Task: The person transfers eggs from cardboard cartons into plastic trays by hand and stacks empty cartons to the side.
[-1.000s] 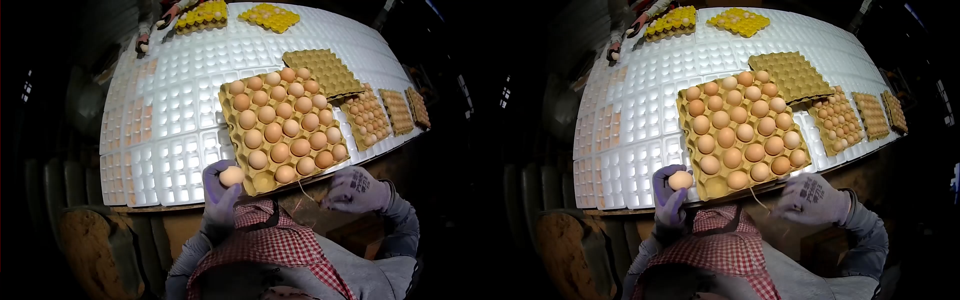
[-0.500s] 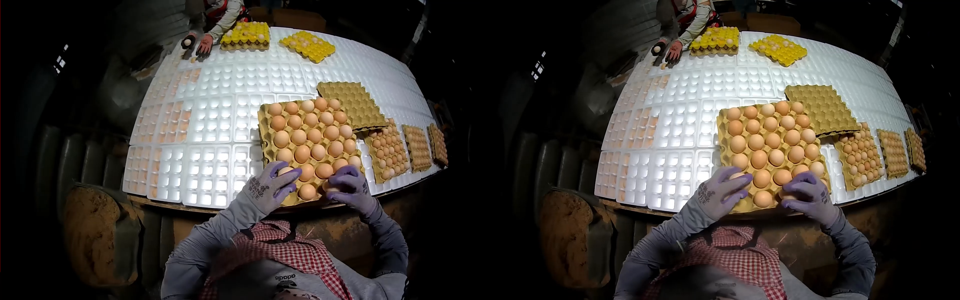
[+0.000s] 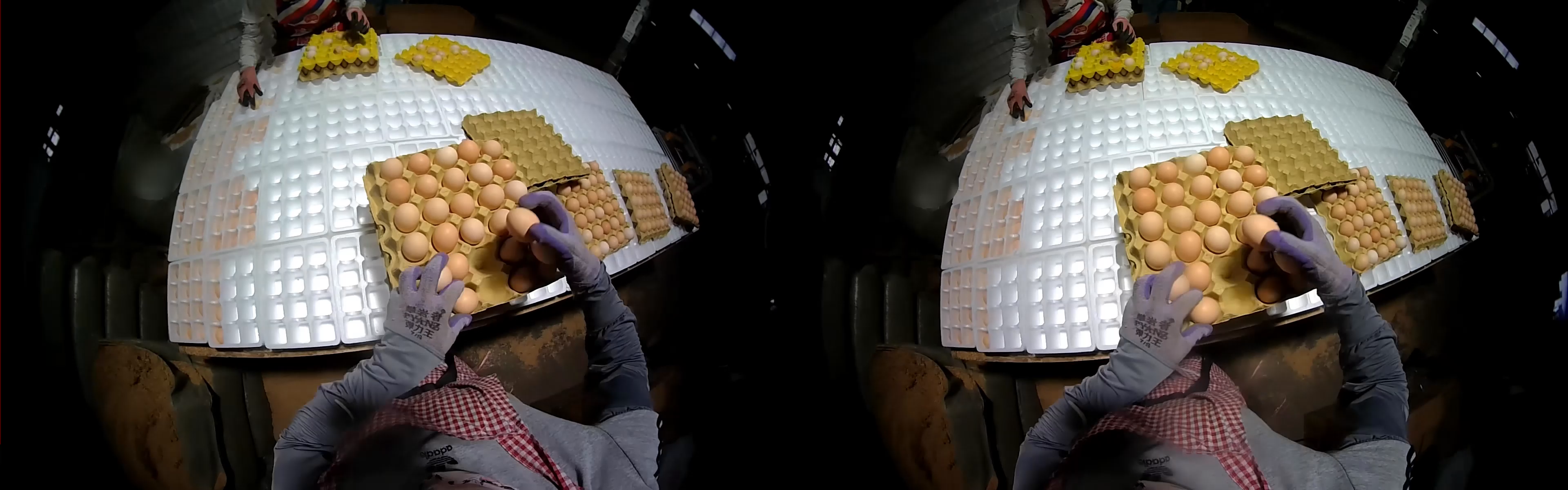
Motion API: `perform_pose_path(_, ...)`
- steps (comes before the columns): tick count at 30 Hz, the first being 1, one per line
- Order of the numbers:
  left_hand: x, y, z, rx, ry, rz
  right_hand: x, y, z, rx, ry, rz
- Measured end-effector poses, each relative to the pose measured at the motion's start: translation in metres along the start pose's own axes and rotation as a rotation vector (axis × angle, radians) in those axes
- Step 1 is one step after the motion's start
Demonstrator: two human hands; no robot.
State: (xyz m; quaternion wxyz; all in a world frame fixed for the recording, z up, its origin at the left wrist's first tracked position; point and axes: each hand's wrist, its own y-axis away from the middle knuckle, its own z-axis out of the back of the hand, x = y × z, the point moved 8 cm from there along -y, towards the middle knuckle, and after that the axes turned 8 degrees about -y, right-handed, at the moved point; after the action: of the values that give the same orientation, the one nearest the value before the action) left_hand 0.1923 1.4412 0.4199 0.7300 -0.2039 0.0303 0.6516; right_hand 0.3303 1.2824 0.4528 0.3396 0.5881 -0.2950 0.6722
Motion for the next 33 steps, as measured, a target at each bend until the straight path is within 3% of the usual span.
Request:
perform_pose_path(1, 0.009, 0.001, 0.002, -0.049, 0.108, 0.033, -0.001, 0.001, 0.011, -0.173, -0.422, -0.119)
perform_pose_path(2, 0.020, 0.005, 0.008, -0.090, 0.241, 0.126, 0.004, -0.014, 0.021, -0.128, -0.178, 0.053)
perform_pose_path(3, 0.033, 0.008, 0.016, -0.110, 0.366, 0.196, 0.002, -0.022, 0.017, -0.019, 0.065, 0.086)
perform_pose_path(5, 0.061, 0.019, 0.008, -0.094, 0.963, 0.414, 0.011, -0.031, -0.023, 0.136, 0.903, 0.265)
perform_pose_path(6, 0.070, 0.030, 0.000, -0.079, 1.218, 0.497, 0.017, -0.032, -0.045, 0.100, 1.147, 0.311)
perform_pose_path(7, 0.072, 0.039, 0.004, -0.085, 1.216, 0.480, 0.007, -0.042, -0.058, 0.098, 1.233, 0.217)
perform_pose_path(8, 0.071, 0.052, 0.007, -0.090, 1.139, 0.429, 0.012, -0.044, -0.063, 0.092, 1.258, 0.392)
perform_pose_path(11, 0.087, 0.100, -0.001, -0.063, 0.958, 0.371, 0.010, -0.051, -0.061, 0.111, 1.360, 0.302)
perform_pose_path(16, 0.173, 0.209, -0.021, -0.261, 0.583, 0.728, 0.011, -0.048, -0.072, 0.088, 1.430, 0.300)
perform_pose_path(18, 0.202, 0.226, -0.013, -0.301, 0.338, 0.761, 0.009, -0.052, -0.066, 0.126, 1.307, 0.321)
perform_pose_path(20, 0.221, 0.222, -0.004, -0.276, -0.009, 0.690, 0.056, -0.040, -0.100, 0.037, 1.213, 0.364)
perform_pose_path(21, 0.232, 0.221, -0.009, -0.283, 0.000, 0.704, 0.070, -0.028, -0.124, -0.009, 1.098, 0.423)
perform_pose_path(23, 0.247, 0.217, -0.032, -0.077, -0.143, 0.626, 0.069, -0.002, -0.211, 0.139, 0.815, 0.363)
perform_pose_path(25, 0.258, 0.212, -0.033, -0.120, -0.141, 0.531, 0.013, 0.009, -0.292, 0.324, 0.702, 0.302)
perform_pose_path(29, 0.278, 0.192, -0.027, -0.302, 0.223, 0.557, -0.136, -0.018, -0.354, 0.276, 0.871, 0.133)
perform_pose_path(31, 0.287, 0.170, -0.046, -0.020, 0.208, 0.544, -0.142, -0.027, -0.363, 0.381, 0.915, 0.053)
perform_pose_path(33, 0.302, 0.165, -0.065, 0.062, 0.170, 0.494, -0.125, -0.039, -0.358, 0.335, 0.900, 0.085)
